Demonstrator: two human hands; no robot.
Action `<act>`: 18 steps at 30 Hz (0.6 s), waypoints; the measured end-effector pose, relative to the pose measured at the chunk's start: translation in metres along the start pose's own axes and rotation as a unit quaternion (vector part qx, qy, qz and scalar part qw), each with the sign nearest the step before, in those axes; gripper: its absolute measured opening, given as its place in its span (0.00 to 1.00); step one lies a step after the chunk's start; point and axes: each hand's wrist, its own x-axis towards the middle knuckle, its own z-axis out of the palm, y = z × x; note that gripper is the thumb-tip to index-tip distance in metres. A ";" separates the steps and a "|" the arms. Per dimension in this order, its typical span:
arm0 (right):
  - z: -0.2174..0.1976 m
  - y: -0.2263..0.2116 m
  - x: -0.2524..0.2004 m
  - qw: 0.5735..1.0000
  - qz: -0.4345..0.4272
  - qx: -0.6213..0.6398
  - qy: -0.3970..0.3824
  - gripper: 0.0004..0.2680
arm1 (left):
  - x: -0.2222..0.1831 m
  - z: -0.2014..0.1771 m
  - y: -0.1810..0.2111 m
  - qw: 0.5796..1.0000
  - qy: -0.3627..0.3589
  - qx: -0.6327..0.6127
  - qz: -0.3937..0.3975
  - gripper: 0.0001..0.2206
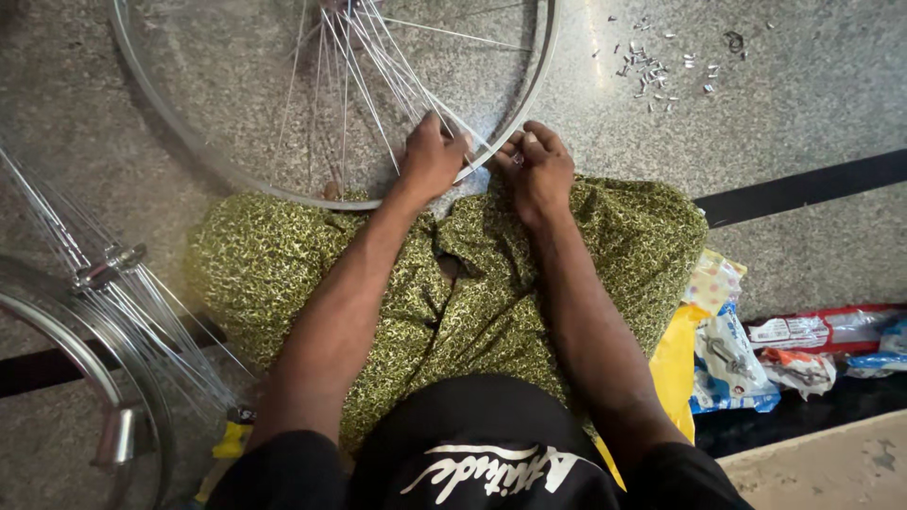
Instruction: The person sits on the floor and laces spokes through the holes of a bicycle hub and a rim by hand.
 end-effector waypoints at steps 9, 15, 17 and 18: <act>-0.006 0.015 -0.002 0.999 -0.011 0.023 -0.021 0.06 | 0.004 0.003 -0.009 0.995 0.080 -0.029 0.044 0.13; 0.002 0.018 -0.005 0.999 0.005 0.033 -0.028 0.06 | 0.001 -0.007 0.016 0.980 -0.018 -0.188 -0.061 0.10; 0.005 0.014 -0.006 1.000 0.002 0.029 -0.009 0.07 | -0.001 -0.012 0.030 0.969 -0.061 -0.215 -0.105 0.09; 0.007 0.012 -0.006 1.000 0.009 0.022 0.000 0.07 | -0.002 -0.015 0.037 0.970 -0.072 -0.201 -0.116 0.09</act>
